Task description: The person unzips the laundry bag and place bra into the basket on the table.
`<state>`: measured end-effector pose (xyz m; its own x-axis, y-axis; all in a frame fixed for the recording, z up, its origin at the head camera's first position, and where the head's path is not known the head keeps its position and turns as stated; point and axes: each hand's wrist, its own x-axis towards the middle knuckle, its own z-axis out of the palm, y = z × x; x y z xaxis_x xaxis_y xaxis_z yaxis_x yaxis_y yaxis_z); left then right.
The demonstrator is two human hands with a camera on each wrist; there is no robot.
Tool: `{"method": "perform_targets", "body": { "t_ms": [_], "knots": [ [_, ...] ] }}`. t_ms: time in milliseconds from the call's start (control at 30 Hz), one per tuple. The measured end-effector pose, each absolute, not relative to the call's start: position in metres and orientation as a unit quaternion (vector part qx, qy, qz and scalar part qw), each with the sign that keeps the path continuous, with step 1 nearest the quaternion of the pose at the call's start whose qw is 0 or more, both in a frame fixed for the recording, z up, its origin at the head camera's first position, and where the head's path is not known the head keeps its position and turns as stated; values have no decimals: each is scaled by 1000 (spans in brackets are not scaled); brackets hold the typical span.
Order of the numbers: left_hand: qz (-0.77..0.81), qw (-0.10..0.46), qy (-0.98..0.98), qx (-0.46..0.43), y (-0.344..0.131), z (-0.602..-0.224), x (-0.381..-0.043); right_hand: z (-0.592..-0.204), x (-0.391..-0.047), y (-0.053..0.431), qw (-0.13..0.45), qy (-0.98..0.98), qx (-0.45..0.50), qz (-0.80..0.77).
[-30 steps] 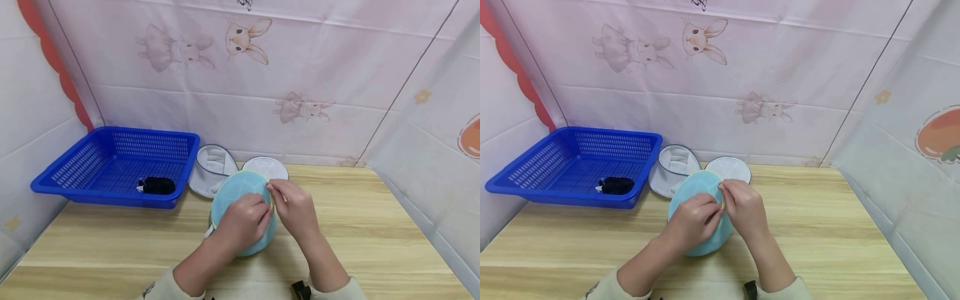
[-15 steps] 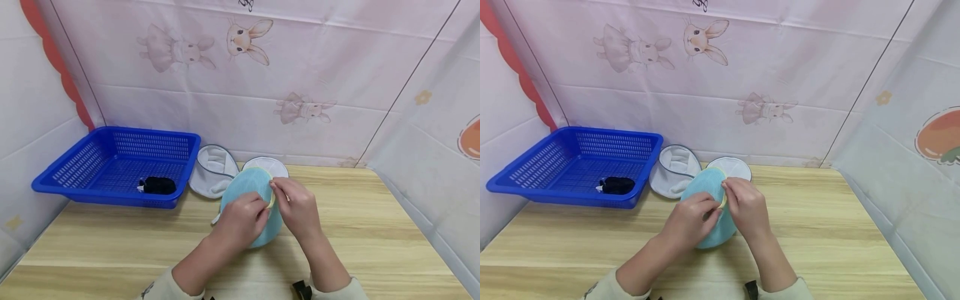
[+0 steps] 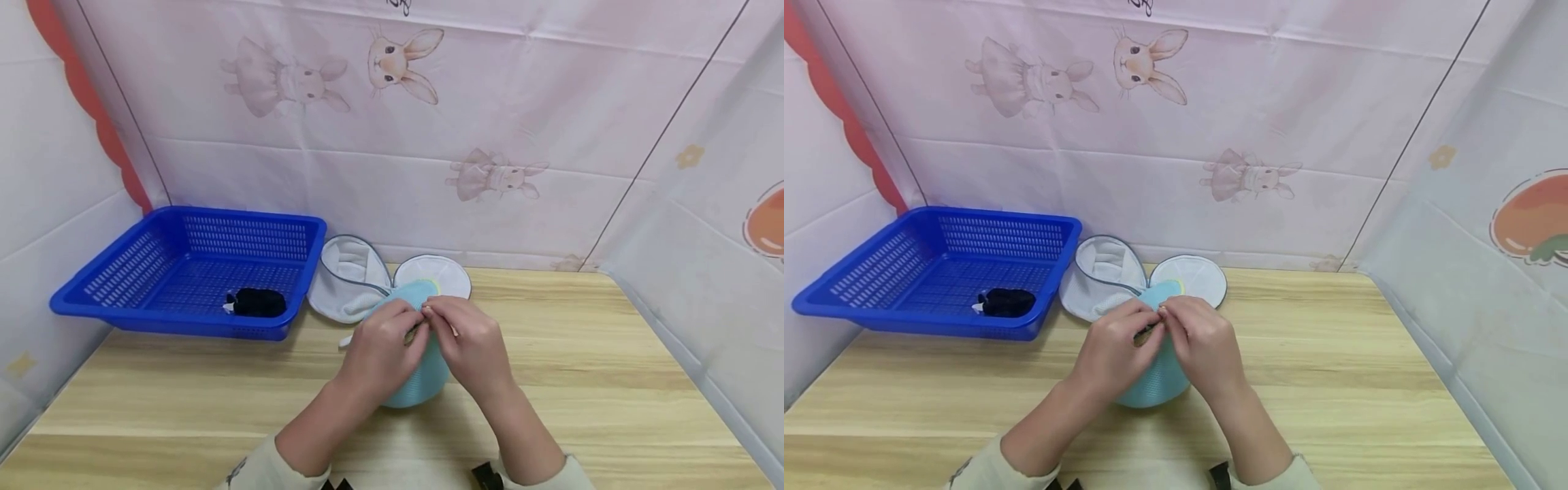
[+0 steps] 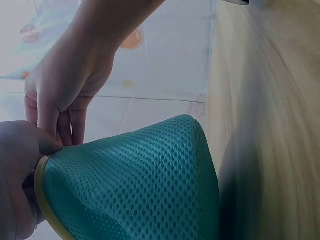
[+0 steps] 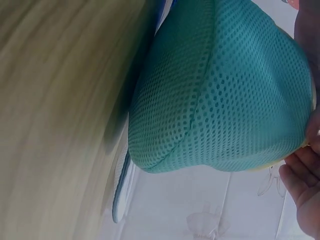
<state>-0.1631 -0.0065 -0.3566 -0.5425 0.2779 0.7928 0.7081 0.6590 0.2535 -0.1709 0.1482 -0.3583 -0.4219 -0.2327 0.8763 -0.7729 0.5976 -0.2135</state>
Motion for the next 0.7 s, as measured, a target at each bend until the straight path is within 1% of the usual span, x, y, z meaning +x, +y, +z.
{"method": "perform_targets", "body": {
  "t_ms": [200,367,500,700],
  "knots": [
    [-262,403,-800,-359,-3,-359,-164,-359,-175,156,439,-789,300,306],
    [-237,386,-796,-402,2,-361,-159,-357,-179,165,453,-797,267,298],
    [-235,374,-803,-401,4,-363,-156,-356,-180,170,462,-794,256,301],
    [-248,373,-815,-367,3,-363,-158,-356,-179,167,465,-790,262,303]
  ]
}}
